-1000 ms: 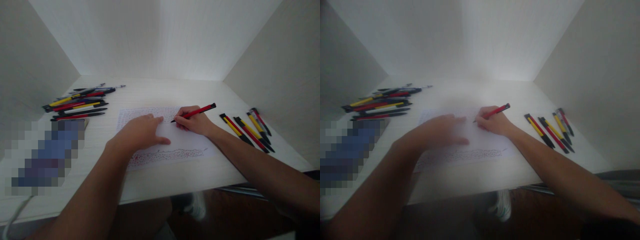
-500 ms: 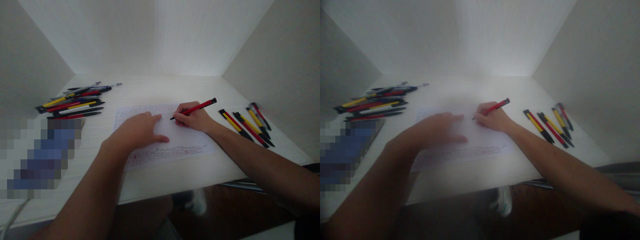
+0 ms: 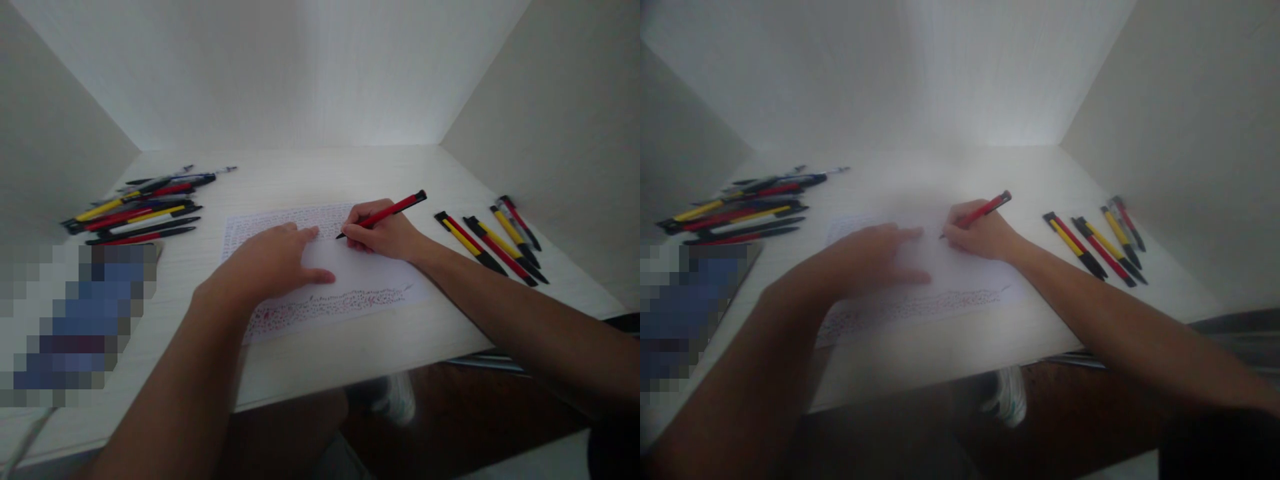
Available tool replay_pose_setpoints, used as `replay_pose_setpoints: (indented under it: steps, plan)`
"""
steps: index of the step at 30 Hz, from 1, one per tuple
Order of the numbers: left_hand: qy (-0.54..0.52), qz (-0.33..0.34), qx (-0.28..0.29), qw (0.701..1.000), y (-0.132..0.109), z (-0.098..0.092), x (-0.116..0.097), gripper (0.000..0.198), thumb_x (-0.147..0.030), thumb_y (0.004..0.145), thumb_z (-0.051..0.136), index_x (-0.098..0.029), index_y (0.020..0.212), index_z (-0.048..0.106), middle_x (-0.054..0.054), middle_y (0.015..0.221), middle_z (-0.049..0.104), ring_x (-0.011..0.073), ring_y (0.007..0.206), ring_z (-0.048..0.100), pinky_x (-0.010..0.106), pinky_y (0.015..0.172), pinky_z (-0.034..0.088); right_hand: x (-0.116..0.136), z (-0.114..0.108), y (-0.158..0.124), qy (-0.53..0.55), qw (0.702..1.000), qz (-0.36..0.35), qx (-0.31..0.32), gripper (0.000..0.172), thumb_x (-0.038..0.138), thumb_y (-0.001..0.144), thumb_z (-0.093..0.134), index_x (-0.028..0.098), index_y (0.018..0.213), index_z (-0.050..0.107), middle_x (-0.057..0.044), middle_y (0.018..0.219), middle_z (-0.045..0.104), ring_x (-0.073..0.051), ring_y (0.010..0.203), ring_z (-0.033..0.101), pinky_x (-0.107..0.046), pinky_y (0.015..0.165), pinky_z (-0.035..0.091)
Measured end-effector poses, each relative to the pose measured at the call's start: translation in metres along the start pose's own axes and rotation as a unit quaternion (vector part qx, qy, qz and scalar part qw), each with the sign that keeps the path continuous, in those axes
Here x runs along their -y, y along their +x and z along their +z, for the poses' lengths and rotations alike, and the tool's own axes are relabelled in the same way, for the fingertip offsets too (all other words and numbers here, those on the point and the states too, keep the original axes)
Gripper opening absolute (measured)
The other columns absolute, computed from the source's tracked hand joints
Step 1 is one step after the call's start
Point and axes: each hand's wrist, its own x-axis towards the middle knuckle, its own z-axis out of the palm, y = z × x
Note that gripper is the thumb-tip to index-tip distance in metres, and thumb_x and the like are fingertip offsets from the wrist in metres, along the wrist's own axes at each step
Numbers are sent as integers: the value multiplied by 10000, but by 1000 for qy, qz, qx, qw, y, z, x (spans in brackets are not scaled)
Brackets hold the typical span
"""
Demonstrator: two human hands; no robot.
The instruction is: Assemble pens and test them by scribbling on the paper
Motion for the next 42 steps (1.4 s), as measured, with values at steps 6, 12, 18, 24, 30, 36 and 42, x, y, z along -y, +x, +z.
replay_pose_setpoints:
  steps: [6, 12, 18, 24, 30, 36, 42]
  plan:
    - [3, -2, -1, 1000, 0, 1, 1, 963, -808, 823, 605, -233, 1584, 468, 169, 1413, 639, 374, 1239, 618, 469, 1053, 481, -2, 2, -1, 18, 1000, 6, -9, 184, 231, 866, 668, 146, 704, 647, -27, 632, 636, -106, 564, 535, -261, 510, 413]
    - [12, 4, -4, 1000, 0, 1, 2, 962, -804, 829, 596, -235, 1592, 457, 168, 1396, 643, 369, 1197, 635, 459, 1032, 486, -4, 1, 0, 32, 999, 24, 0, 184, 247, 871, 667, 154, 715, 633, -21, 627, 641, -102, 546, 536, -257, 499, 422]
    - [7, 12, -4, 1000, 0, -1, 3, 982, -814, 827, 593, -205, 1587, 466, 185, 1349, 663, 363, 1151, 649, 449, 1015, 486, 1, 1, -1, 28, 999, 19, -5, 191, 248, 856, 674, 160, 696, 617, -28, 640, 630, -111, 579, 541, -258, 505, 427]
    - [8, 7, -4, 1000, 1, -1, 3, 964, -808, 825, 601, -232, 1586, 468, 163, 1331, 681, 354, 1167, 640, 418, 993, 485, -1, 1, 0, 80, 995, 21, -60, 177, 241, 832, 676, 174, 685, 605, -22, 615, 627, -110, 534, 540, -257, 467, 401]
    - [2, -17, -18, 1000, 2, -3, 11, 929, -774, 831, 625, -223, 1568, 501, 147, 1247, 712, 361, 1175, 641, 401, 980, 482, 2, 2, 1, 190, 982, 9, -2, 139, 261, 833, 734, 167, 786, 643, -14, 637, 657, -111, 516, 573, -263, 471, 465]
    - [7, -49, -31, 998, 1, -5, 23, 892, -759, 836, 623, -239, 1554, 524, 128, 1183, 728, 359, 1181, 640, 383, 977, 474, 12, 2, -4, 225, 974, 24, 30, 169, 283, 835, 765, 154, 826, 656, -30, 678, 690, -123, 551, 625, -247, 464, 496]
    - [12, -54, -28, 998, 2, -5, 26, 893, -755, 850, 601, -234, 1570, 507, 151, 1255, 702, 377, 1199, 632, 402, 976, 475, 14, -8, -8, 212, 965, 54, 142, 220, 286, 849, 741, 165, 710, 621, 14, 519, 608, -81, 398, 508, -212, 372, 375]
